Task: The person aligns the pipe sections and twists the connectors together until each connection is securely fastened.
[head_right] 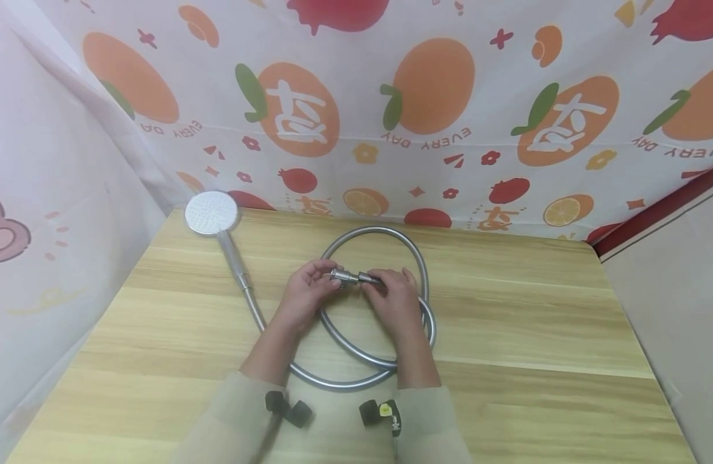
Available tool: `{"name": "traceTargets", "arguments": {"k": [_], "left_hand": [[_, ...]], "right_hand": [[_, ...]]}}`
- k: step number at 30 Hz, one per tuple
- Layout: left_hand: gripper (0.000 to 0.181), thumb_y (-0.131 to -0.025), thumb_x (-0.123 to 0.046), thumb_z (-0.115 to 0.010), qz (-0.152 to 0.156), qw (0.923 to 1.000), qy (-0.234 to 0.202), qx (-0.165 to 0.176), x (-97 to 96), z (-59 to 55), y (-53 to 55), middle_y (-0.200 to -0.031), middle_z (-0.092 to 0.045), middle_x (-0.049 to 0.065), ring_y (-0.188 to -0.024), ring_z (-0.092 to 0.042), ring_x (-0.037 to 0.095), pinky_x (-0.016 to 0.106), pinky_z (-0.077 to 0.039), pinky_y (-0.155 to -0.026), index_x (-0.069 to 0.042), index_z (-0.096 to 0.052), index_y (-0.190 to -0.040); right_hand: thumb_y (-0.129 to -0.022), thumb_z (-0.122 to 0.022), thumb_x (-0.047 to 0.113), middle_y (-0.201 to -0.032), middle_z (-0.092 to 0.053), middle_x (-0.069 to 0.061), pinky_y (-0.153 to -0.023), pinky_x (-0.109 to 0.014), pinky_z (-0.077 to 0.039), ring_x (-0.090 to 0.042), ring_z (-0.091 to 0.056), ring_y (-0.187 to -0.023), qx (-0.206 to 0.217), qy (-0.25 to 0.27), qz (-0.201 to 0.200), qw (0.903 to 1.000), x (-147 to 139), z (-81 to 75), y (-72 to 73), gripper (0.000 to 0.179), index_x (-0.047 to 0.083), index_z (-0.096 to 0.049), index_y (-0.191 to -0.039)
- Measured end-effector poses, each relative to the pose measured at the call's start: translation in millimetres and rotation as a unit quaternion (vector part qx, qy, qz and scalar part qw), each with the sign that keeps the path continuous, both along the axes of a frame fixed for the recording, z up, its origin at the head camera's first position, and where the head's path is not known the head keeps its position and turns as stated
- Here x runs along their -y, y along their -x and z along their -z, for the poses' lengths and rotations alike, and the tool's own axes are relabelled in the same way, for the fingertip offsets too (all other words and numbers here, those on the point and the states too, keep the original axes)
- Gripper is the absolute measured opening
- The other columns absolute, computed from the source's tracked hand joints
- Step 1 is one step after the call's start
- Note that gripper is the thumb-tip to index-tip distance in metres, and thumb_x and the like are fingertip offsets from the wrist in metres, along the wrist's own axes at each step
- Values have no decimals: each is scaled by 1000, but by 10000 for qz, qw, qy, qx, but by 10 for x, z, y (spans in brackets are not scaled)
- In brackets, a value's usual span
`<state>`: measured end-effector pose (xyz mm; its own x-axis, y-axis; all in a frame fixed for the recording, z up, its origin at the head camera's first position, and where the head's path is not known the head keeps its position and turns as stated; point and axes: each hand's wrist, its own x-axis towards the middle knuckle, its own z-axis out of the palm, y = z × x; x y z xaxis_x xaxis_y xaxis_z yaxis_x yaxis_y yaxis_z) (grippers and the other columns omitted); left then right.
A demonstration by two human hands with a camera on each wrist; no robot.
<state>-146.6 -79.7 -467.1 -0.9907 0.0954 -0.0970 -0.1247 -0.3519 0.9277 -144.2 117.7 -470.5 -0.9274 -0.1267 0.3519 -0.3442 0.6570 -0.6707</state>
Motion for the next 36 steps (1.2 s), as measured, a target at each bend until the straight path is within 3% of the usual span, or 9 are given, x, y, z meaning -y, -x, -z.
{"name": "traceTargets", "arguments": {"k": [4, 9, 18, 28, 36], "left_hand": [[38, -85, 14, -64, 98, 9999, 26, 36, -2, -8, 0, -115, -66, 15, -98, -69, 15, 30, -59, -86, 9, -55, -122], [42, -89, 11, -63, 215, 9997, 76, 131, 1, -19, -1, -120, -65, 20, -96, -71, 14, 34, -59, -86, 11, -51, -129], [43, -89, 8, -65, 166, 9995, 69, 261, -8, -12, 2, -99, -71, 5, -83, -72, 14, 35, -60, -81, 10, -51, -130], [40, -90, 3, -65, 167, 9997, -17, 163, -4, -12, 0, -118, -68, 14, -90, -72, 15, 37, -59, -84, 7, -52, -128], [42, -92, 1, -64, 249, 9995, 8, 193, 16, 5, 24, -121, -67, 15, -92, -72, 16, 35, -60, -81, 7, -50, -130]], "right_hand": [[-87, -77, 26, -104, -74, -4, -111, -49, -39, -25, -66, -104, 42, -58, 83, 9999, -1, -6, -5, 26, 13, -72, -108], [-86, -78, 27, -103, -74, -2, -90, -41, -52, -23, -66, -99, -34, -24, 101, 9999, -5, -9, -3, 25, 15, -73, -107], [-82, -81, 23, -96, -75, -1, -82, -39, -47, -16, -69, -83, -358, 15, -89, 9993, -8, 5, 13, 25, 15, -75, -105], [-82, -81, 23, -93, -75, 0, -78, -35, -48, -12, -67, -77, -267, 84, -220, 9994, 0, -14, 3, 24, 16, -75, -104], [-82, -81, 28, -86, -73, 1, -73, -34, -45, -11, -62, -71, -450, 68, -156, 9988, 8, -19, -3, 27, 16, -76, -106]]}}
